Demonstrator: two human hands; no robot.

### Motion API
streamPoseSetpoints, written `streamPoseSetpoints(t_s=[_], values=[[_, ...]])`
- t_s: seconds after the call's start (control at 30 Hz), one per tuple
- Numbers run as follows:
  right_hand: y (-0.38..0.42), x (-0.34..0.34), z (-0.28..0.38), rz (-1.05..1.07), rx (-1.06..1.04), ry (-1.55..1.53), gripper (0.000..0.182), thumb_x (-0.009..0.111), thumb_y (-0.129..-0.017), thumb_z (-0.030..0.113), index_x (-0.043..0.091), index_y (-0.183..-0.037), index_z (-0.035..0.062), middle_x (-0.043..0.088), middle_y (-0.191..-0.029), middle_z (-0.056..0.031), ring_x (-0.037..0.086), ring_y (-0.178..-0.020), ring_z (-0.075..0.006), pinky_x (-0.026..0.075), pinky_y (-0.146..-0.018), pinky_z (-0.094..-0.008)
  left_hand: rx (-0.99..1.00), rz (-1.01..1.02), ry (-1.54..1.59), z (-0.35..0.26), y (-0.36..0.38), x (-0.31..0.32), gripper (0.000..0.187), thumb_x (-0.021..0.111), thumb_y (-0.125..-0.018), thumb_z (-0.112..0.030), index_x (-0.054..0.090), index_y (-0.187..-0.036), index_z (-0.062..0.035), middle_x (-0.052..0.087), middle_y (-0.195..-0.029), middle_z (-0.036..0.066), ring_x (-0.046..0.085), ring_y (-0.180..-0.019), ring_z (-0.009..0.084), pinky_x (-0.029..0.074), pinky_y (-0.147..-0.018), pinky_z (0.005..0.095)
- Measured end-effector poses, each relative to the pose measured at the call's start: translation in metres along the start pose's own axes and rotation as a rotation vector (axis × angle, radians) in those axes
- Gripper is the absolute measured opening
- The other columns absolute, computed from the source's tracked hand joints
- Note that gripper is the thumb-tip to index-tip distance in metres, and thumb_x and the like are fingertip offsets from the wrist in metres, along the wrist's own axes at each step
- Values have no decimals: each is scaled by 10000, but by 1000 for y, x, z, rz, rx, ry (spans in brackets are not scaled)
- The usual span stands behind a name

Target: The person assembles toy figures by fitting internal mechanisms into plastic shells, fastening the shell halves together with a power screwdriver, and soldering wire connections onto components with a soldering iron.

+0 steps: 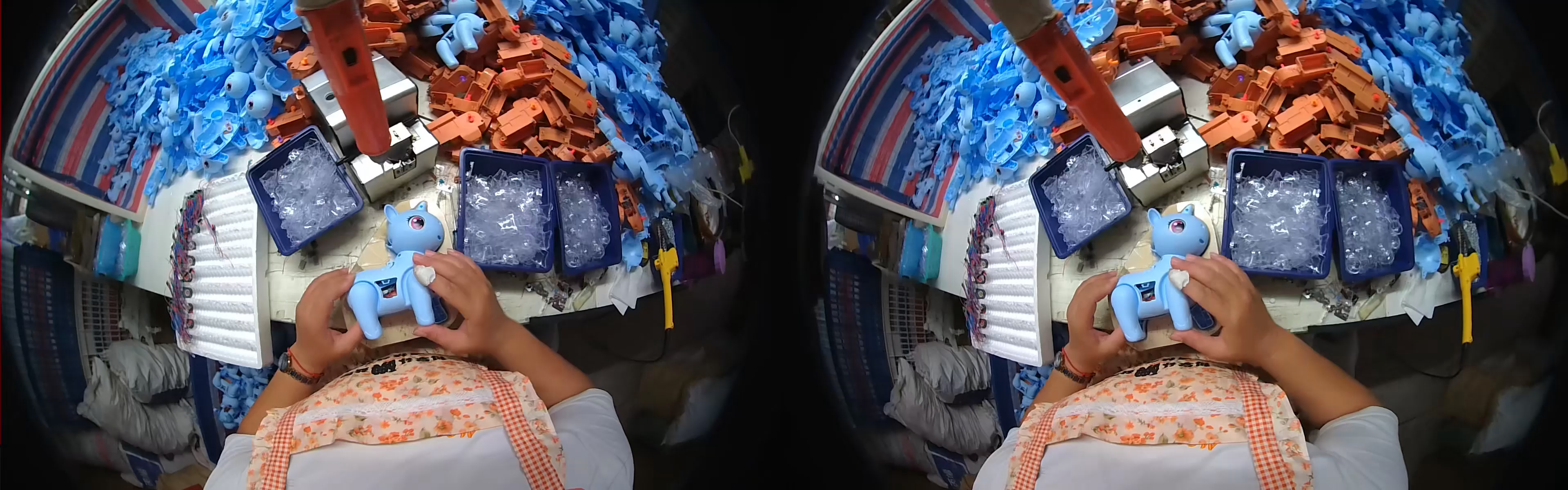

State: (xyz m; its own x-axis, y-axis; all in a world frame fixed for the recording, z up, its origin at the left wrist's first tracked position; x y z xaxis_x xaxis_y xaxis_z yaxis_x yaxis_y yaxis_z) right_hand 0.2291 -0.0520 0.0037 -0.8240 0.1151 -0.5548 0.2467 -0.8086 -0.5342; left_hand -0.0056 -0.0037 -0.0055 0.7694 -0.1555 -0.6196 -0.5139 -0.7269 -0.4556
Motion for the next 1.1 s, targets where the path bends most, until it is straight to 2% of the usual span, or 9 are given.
streamPoseSetpoints(t_s=[0.07,0.17,0.23,0.37,0.5,0.67,0.9,0.97,1.1], values=[[-1,-5,-7,33,0,-45,632,836,-715,336,595,-1209,23,561,-1371,-161,556,-1223,-368,425,-1020,-502,17,2,-33,-2,0,-1,562,776,-668,-104,605,-1196,-11,659,-1145,198,629,-1104,380,509,-941,448],[-3,-6,-9,88,-38,-142,738,868,-672,306,563,-1281,24,560,-1373,-171,555,-1210,-393,429,-1002,-492,53,13,-93,0,2,0,583,776,-665,-100,591,-1210,-7,653,-1151,201,628,-1096,394,510,-935,460],[-7,0,4,22,-5,6,710,873,-649,280,590,-1242,12,572,-1354,-160,561,-1186,-383,456,-976,-474,2,-11,12,8,7,3,604,779,-663,-98,578,-1225,-4,645,-1172,204,623,-1098,407,509,-935,471],[-3,7,8,-28,30,18,634,862,-644,252,607,-1168,4,579,-1344,-160,559,-1191,-386,487,-954,-460,-6,2,-9,-2,3,0,603,776,-669,-91,573,-1230,-5,639,-1197,198,620,-1104,409,504,-942,479],[-9,-12,-7,110,-30,-98,632,881,-643,259,598,-1148,5,576,-1342,-181,577,-1185,-396,481,-962,-489,22,54,-49,-3,1,-3,591,753,-695,-83,564,-1250,-7,633,-1212,197,611,-1127,388,481,-976,474],[-3,2,0,6,20,-45,716,910,-617,292,581,-1196,31,578,-1340,-203,579,-1191,-402,465,-976,-518,-54,20,104,5,7,4,583,747,-718,-91,558,-1263,-10,634,-1210,207,603,-1147,371,462,-1002,470],[-5,-7,-6,60,12,-138,773,904,-628,284,565,-1278,39,580,-1336,-179,579,-1186,-383,450,-986,-506,-38,81,20,2,-1,-4,555,735,-723,-83,570,-1245,11,661,-1161,201,652,-1040,339,511,-911,409],[-9,-3,0,54,85,-98,774,897,-637,294,565,-1289,43,577,-1343,-170,574,-1182,-374,446,-982,-491,-61,92,9,0,-1,-4,546,729,-725,-81,574,-1239,19,664,-1150,198,661,-1008,330,520,-881,392],[-1,5,2,-12,73,-6,776,891,-641,303,562,-1295,45,578,-1337,-163,570,-1169,-368,447,-978,-481,-47,77,21,0,-2,-3,528,708,-739,-83,576,-1239,24,659,-1147,200,653,-983,303,516,-850,376]])
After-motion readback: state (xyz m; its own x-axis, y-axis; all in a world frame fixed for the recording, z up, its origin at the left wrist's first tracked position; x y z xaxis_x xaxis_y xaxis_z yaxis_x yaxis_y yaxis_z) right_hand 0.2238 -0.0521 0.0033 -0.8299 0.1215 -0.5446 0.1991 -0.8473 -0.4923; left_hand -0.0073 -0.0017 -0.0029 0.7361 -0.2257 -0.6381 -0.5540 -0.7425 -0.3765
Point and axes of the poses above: each hand's wrist, its own y-axis away from the middle knuckle, its own x-axis out of the palm, z = x × y, the point moved 4 cm from there along -y, towards the middle knuckle
